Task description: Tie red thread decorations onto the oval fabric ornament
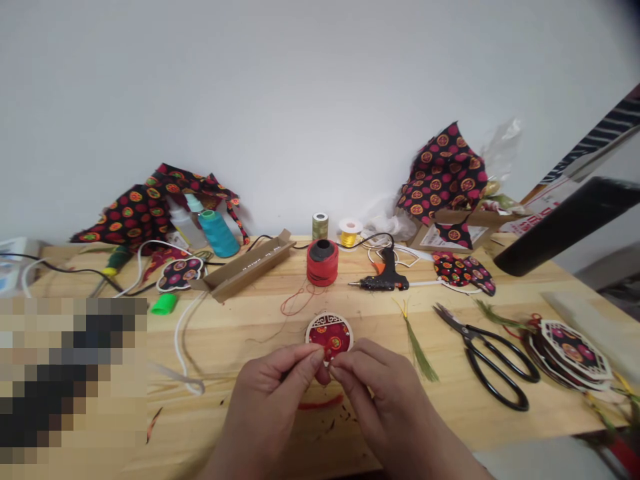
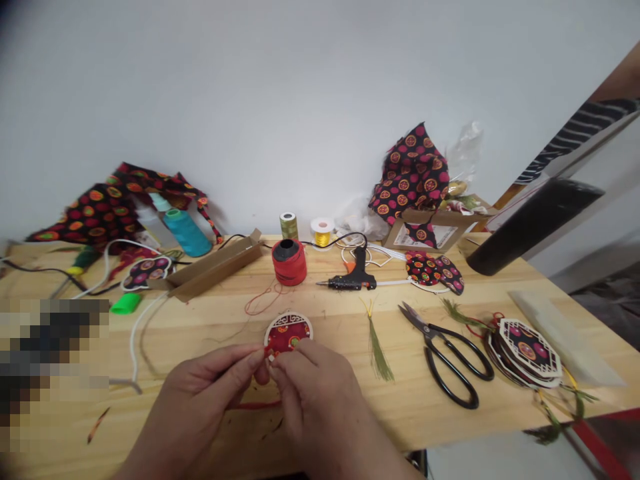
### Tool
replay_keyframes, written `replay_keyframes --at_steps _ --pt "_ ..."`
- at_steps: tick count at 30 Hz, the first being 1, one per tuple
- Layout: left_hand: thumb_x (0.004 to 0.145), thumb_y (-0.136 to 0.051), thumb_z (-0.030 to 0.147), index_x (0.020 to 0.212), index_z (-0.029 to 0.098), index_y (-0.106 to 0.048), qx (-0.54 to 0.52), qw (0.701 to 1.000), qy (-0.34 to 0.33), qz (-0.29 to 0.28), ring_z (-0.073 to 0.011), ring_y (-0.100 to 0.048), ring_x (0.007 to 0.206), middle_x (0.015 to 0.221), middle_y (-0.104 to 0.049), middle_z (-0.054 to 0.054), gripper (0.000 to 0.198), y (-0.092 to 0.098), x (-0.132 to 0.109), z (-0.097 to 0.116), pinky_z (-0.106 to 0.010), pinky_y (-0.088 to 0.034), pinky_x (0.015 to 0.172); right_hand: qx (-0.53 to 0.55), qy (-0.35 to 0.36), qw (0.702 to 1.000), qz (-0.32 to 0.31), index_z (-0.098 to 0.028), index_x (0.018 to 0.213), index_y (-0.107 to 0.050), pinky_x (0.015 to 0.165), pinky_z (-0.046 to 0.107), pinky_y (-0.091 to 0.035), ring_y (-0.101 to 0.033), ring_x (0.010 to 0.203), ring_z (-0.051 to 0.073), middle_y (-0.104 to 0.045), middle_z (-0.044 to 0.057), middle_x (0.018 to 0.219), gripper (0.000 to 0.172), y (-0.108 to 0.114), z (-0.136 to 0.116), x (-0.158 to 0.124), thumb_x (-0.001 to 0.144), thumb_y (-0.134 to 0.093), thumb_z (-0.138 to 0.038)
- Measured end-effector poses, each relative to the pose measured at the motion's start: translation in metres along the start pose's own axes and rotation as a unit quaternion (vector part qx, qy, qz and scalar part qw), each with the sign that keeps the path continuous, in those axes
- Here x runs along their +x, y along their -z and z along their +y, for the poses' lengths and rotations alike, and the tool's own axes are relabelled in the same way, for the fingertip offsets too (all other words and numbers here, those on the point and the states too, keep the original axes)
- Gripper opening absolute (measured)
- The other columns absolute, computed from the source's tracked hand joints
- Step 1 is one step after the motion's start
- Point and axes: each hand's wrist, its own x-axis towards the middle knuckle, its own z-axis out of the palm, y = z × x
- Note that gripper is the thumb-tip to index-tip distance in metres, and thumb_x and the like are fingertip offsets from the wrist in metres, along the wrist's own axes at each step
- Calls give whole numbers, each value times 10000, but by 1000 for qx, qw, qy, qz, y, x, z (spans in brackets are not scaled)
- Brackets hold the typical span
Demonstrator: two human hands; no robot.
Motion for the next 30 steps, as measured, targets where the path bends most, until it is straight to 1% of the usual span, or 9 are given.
replay_keyframes --at_steps 5,8,9,11,14,17,19,24,30 --pt "753 -589 322 594 217 -670 -22 999 16 -17 -175 -611 702 633 -678 12 208 0 1 -1 -238 -445 731 1 -1 1000 -9 -174 828 -616 616 232 -416 -540 681 131 -593 47 756 224 -1 0 1 889 -405 -133" --pt "746 -602 315 577 206 -667 -33 999 26 -21 -178 -602 708 631 -675 4 211 0 2 0 -243 -436 738 -2 -8 1000 -16 -171 817 -612 610 226 -409 -542 674 128 -599 45 753 216 -1 -1 0 890 -411 -139" --pt "739 -612 313 572 203 -669 -42 999 29 -19 -173 -594 694 619 -667 5 208 -1 2 0 -239 -435 721 -3 -9 1000 -17 -172 819 -610 612 224 -409 -546 675 126 -603 43 757 211 -1 -1 0 889 -413 -137" --pt "726 -635 315 568 196 -673 -73 996 44 -12 -142 -546 601 572 -631 18 202 -2 1 0 -220 -427 628 -3 -9 1000 -20 -180 823 -607 616 219 -412 -555 677 124 -610 40 760 205 0 -1 -1 887 -418 -131" --pt "700 -672 319 570 180 -679 -156 984 81 -7 -99 -441 497 516 -570 33 190 -6 0 -2 -197 -369 496 -6 -5 1000 -21 -187 823 -611 612 216 -419 -563 668 125 -615 38 741 203 0 -1 -2 884 -425 -134" --pt "676 -699 296 577 169 -688 -240 965 108 -16 -99 -446 512 515 -566 24 161 -8 0 -5 -193 -354 484 -9 -6 1000 -28 -185 799 -610 605 219 -417 -558 655 128 -612 40 723 213 1 0 -2 881 -420 -133" --pt "674 -702 283 581 165 -690 -267 956 118 -18 -88 -427 496 511 -562 23 151 -9 0 -6 -188 -333 466 -8 -9 999 -40 -181 788 -601 603 218 -408 -552 654 125 -610 36 724 211 1 0 -2 873 -419 -116" --pt "678 -702 289 561 146 -673 -284 950 129 -16 -47 -287 417 481 -540 37 187 -9 -1 -6 -177 -236 403 1 -19 998 -58 -173 790 -587 583 208 -381 -538 646 115 -602 23 731 193 1 0 -3 839 -431 -69" --pt "681 -701 307 535 140 -653 -277 952 126 -17 -45 -265 416 466 -502 51 227 -11 0 -7 -180 -221 405 -10 -10 998 -54 -170 796 -593 562 210 -384 -543 632 118 -609 26 719 206 1 1 -3 852 -417 -80"
